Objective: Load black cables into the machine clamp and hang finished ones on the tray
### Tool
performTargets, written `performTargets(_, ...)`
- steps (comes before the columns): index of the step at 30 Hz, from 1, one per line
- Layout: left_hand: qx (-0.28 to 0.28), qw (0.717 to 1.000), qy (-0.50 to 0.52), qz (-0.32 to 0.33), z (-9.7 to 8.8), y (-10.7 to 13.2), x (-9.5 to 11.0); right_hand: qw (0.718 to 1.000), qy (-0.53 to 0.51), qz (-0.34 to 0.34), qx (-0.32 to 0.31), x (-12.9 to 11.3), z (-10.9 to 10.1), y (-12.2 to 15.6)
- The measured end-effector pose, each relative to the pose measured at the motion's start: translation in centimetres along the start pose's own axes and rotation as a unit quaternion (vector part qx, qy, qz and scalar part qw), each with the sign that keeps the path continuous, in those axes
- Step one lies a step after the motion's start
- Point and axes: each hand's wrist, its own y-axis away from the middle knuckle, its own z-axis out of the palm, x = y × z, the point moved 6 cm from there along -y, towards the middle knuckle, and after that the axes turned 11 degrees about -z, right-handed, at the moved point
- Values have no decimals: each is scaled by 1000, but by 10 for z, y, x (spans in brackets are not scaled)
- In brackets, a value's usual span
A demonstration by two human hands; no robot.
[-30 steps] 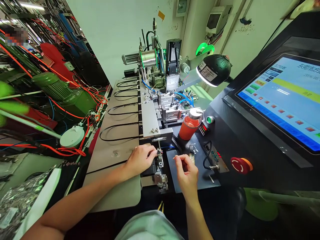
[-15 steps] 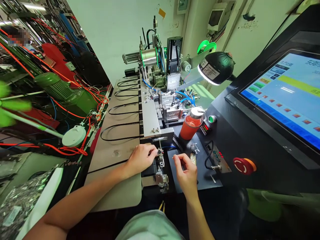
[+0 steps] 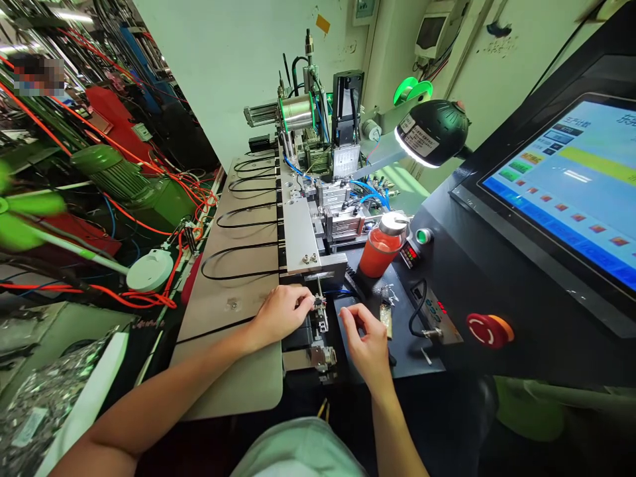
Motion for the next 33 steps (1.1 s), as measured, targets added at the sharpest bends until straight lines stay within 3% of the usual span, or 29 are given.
performTargets(33,-20,1000,19,6,-1,-1,-3,1000,-7,22,-16,6,2,3)
